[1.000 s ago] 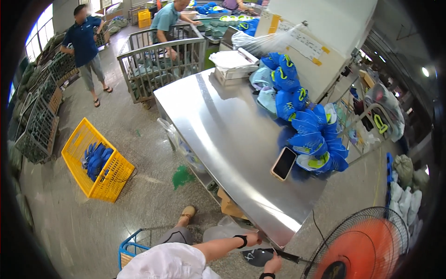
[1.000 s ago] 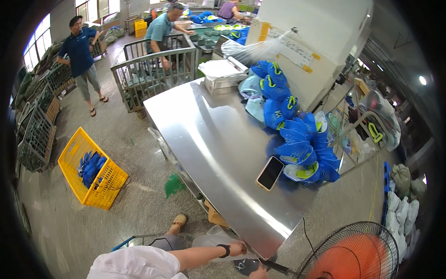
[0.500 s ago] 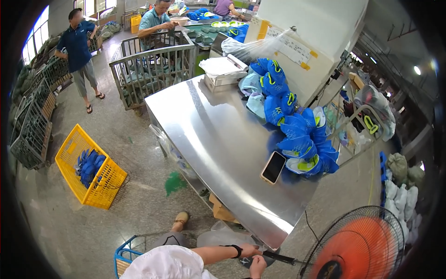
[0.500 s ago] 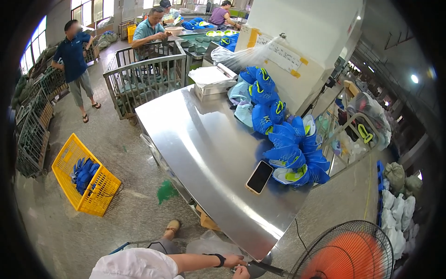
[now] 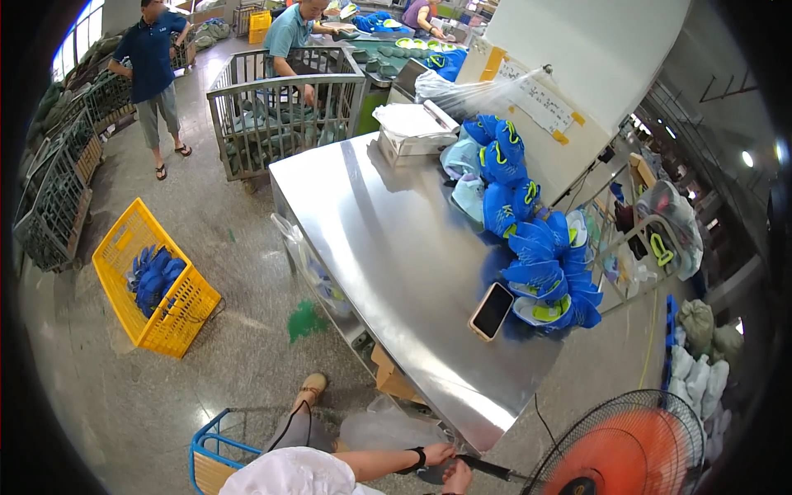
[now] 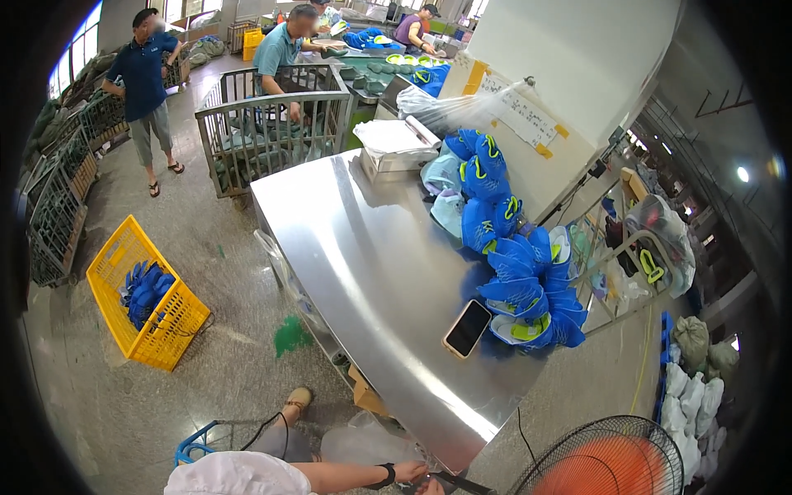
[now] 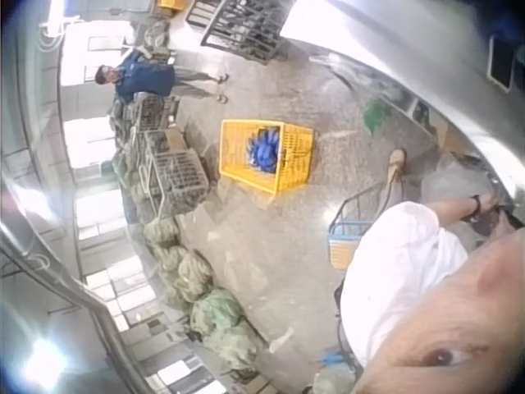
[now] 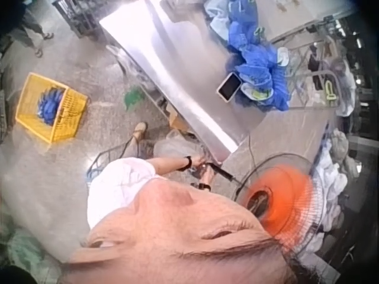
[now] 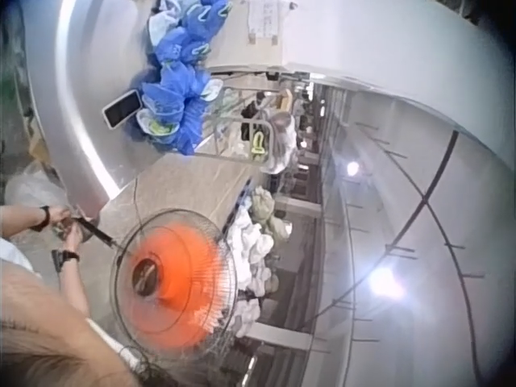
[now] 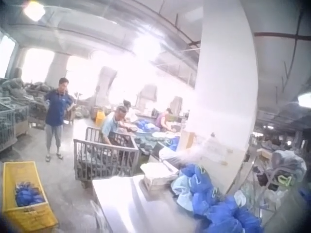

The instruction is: The recorder is picking up blue shoe uppers from a yellow basket, arranging them on a table, and then grouping them using a white strap in a factory setting.

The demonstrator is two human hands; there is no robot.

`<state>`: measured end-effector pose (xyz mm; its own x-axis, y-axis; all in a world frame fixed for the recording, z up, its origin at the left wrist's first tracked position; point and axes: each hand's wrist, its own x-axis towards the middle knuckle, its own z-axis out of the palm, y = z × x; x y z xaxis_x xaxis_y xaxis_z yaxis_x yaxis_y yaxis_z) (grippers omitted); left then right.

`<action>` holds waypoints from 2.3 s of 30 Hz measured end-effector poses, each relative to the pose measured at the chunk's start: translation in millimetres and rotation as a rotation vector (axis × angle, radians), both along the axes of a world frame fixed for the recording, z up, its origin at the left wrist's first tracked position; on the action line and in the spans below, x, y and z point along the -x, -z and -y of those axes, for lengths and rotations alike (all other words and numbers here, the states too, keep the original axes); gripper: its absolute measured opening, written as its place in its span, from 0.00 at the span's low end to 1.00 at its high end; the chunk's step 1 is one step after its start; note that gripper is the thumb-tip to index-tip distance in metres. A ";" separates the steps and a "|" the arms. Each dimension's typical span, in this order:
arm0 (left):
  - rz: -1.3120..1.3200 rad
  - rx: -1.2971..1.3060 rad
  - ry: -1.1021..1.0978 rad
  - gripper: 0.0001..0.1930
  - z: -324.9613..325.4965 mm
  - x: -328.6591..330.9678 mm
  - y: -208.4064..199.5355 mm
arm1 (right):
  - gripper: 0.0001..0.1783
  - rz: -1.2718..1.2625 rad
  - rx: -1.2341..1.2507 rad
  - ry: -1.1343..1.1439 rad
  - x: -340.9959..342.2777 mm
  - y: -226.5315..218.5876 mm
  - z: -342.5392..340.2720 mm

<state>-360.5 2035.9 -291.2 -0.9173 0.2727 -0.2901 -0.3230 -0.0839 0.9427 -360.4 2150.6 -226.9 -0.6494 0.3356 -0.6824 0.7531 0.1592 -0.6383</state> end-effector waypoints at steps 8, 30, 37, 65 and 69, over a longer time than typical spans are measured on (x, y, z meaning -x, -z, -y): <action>-0.431 0.387 0.039 0.12 -1.9 -13.7 18.5 | 0.03 -0.296 0.146 -0.234 14.6 -15.7 20.4; 0.703 -0.482 0.017 0.07 26.5 33.6 -9.0 | 0.06 -0.456 0.041 -0.341 0.5 20.2 -4.2; 0.548 -0.187 0.255 0.09 20.5 48.5 -11.7 | 0.07 -0.438 0.053 -0.270 3.2 3.8 -3.0; 0.160 0.340 0.212 0.07 47.3 45.4 -19.7 | 0.02 -0.210 0.450 0.833 46.8 18.0 9.6; -0.100 0.606 0.132 0.10 66.2 18.6 -18.8 | 0.05 -0.260 0.340 0.962 51.3 16.7 34.8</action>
